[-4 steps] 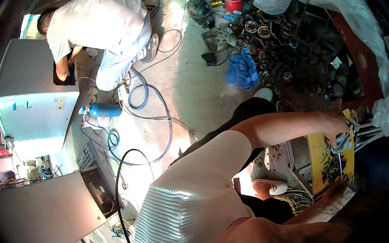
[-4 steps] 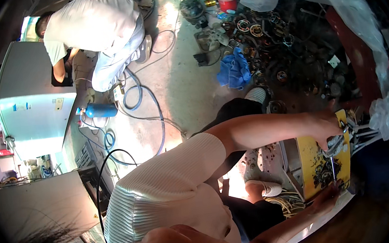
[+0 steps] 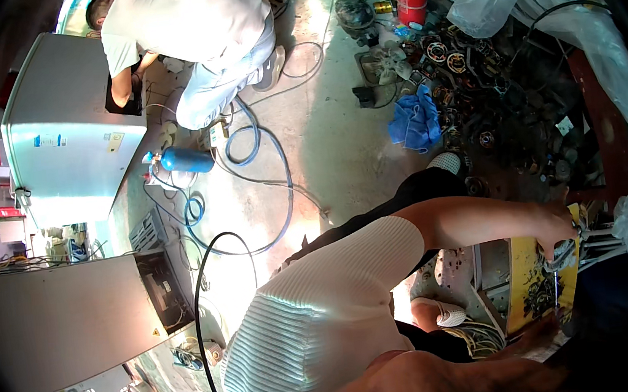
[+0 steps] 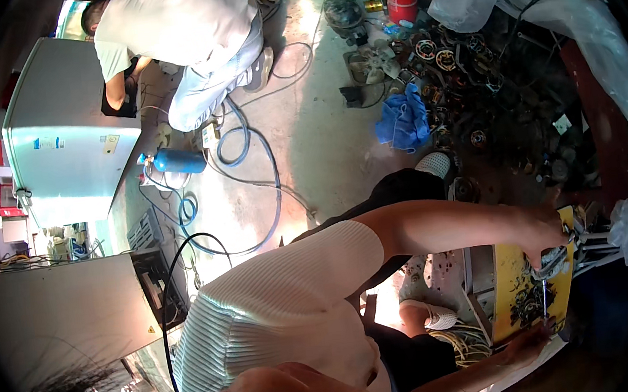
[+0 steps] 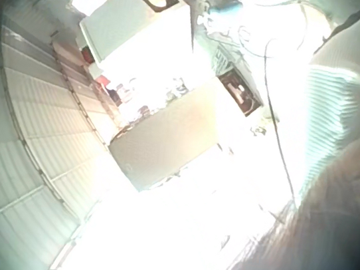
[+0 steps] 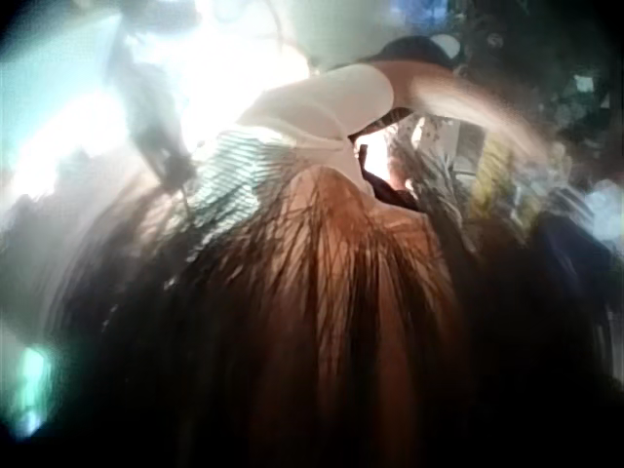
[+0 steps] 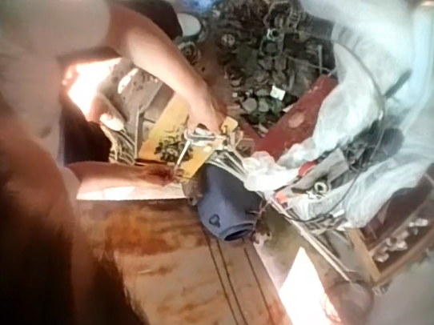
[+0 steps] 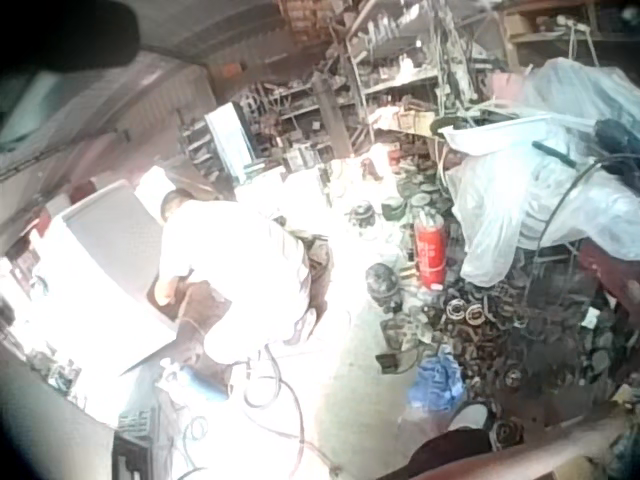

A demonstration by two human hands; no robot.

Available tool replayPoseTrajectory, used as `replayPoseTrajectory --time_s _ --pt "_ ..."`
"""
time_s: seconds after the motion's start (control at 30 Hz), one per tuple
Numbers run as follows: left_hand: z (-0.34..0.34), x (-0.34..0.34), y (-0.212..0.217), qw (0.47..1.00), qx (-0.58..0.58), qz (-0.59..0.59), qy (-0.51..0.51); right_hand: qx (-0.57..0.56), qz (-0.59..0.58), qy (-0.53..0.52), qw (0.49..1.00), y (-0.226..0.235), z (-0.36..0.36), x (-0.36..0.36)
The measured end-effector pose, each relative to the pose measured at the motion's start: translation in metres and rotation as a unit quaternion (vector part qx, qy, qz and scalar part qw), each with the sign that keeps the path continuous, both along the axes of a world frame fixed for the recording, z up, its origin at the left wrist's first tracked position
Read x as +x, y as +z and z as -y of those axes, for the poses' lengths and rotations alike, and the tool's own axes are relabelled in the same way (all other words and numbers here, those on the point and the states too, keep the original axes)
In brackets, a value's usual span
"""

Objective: The person unscrews and removes components from a small motor using a screwdriver.

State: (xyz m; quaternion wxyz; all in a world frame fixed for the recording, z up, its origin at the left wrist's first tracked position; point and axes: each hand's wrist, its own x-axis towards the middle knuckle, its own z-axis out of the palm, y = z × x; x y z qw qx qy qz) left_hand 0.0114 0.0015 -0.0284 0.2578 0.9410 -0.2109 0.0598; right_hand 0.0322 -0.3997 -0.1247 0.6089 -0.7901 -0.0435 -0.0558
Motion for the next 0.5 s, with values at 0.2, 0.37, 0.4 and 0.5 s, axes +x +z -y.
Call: replayPoseTrajectory --time_s 0.2,0.37,0.4,0.5 --pt "0.004 0.002 -0.003 1.0 -0.002 -0.008 -0.005 0.209 -0.095 -0.086 0.969 0.031 -0.042 0.002" --pt "0.006 0.006 -0.004 1.0 0.013 -0.024 -0.006 0.212 -0.102 -0.099 0.967 0.032 -0.048 0.002" --pt "0.007 0.009 -0.007 0.999 0.02 -0.027 -0.008 0.214 -0.104 -0.098 0.966 0.032 -0.051 0.003" --pt "0.008 0.01 -0.01 1.0 0.009 -0.006 0.001 0.219 -0.109 -0.101 0.964 0.031 -0.051 0.003"
